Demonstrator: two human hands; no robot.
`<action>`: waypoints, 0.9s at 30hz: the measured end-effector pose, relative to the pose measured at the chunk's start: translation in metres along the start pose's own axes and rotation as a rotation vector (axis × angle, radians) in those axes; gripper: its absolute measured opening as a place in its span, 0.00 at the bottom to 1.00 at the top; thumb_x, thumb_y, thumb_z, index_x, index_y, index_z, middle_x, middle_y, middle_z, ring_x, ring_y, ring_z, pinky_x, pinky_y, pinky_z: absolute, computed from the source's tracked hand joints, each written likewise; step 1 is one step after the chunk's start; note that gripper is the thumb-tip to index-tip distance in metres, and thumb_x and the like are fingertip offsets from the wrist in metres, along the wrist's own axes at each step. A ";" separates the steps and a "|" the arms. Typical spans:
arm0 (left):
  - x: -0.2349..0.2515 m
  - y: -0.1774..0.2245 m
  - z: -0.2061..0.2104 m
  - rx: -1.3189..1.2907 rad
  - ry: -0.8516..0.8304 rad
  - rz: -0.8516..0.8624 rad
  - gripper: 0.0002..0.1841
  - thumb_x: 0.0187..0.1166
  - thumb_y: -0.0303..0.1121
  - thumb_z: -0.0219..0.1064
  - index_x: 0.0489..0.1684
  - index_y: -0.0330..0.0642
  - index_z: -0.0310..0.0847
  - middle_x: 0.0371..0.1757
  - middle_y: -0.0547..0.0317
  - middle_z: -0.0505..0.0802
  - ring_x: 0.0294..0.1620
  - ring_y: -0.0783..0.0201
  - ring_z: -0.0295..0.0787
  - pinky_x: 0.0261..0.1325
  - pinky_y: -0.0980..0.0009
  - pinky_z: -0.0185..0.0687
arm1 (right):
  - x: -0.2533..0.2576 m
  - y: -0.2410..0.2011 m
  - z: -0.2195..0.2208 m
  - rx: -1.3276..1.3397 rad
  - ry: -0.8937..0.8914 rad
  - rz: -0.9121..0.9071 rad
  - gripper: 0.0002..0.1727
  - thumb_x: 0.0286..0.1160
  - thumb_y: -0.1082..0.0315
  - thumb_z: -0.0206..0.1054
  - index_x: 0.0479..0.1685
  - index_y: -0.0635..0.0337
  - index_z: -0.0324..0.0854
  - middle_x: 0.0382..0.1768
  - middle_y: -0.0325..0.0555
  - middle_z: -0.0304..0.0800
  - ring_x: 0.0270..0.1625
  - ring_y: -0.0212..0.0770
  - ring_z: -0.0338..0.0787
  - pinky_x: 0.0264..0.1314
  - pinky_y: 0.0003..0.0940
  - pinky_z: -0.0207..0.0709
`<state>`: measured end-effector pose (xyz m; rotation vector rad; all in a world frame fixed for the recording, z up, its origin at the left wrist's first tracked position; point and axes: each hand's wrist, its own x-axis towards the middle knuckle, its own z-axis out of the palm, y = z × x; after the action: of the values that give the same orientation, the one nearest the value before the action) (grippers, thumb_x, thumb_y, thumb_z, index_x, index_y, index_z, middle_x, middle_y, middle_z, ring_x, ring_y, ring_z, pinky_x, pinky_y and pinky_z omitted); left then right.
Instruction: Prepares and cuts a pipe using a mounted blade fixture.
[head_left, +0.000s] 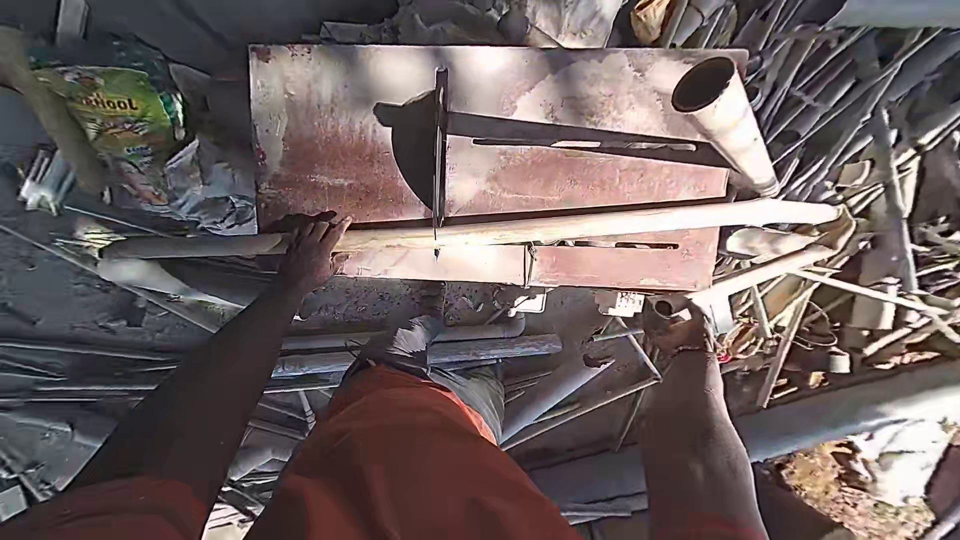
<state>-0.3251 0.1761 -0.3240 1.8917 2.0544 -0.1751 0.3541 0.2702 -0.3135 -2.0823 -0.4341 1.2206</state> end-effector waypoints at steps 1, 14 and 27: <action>0.001 -0.001 0.001 0.006 0.013 0.009 0.39 0.79 0.43 0.72 0.93 0.57 0.58 0.78 0.35 0.79 0.81 0.33 0.71 0.82 0.32 0.60 | -0.006 -0.003 -0.008 0.003 -0.027 -0.049 0.30 0.94 0.50 0.40 0.83 0.61 0.60 0.69 0.54 0.79 0.64 0.41 0.84 0.63 0.42 0.81; 0.023 -0.020 -0.021 -0.059 -0.053 0.177 0.35 0.84 0.48 0.66 0.93 0.64 0.59 0.88 0.47 0.71 0.89 0.38 0.62 0.82 0.32 0.59 | -0.068 -0.091 -0.036 0.367 0.076 -0.201 0.21 0.90 0.38 0.44 0.45 0.44 0.68 0.22 0.30 0.74 0.20 0.25 0.76 0.23 0.25 0.74; 0.059 -0.006 -0.060 -0.046 -0.380 0.144 0.41 0.85 0.56 0.62 0.97 0.65 0.47 0.99 0.61 0.43 0.99 0.44 0.31 0.90 0.30 0.37 | -0.056 -0.121 0.028 0.509 0.140 -0.326 0.21 0.96 0.51 0.38 0.74 0.52 0.61 0.56 0.41 0.77 0.53 0.29 0.83 0.56 0.26 0.81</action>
<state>-0.3442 0.2498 -0.2880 1.8062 1.6534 -0.4128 0.3078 0.3345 -0.2032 -1.5757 -0.3380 0.8751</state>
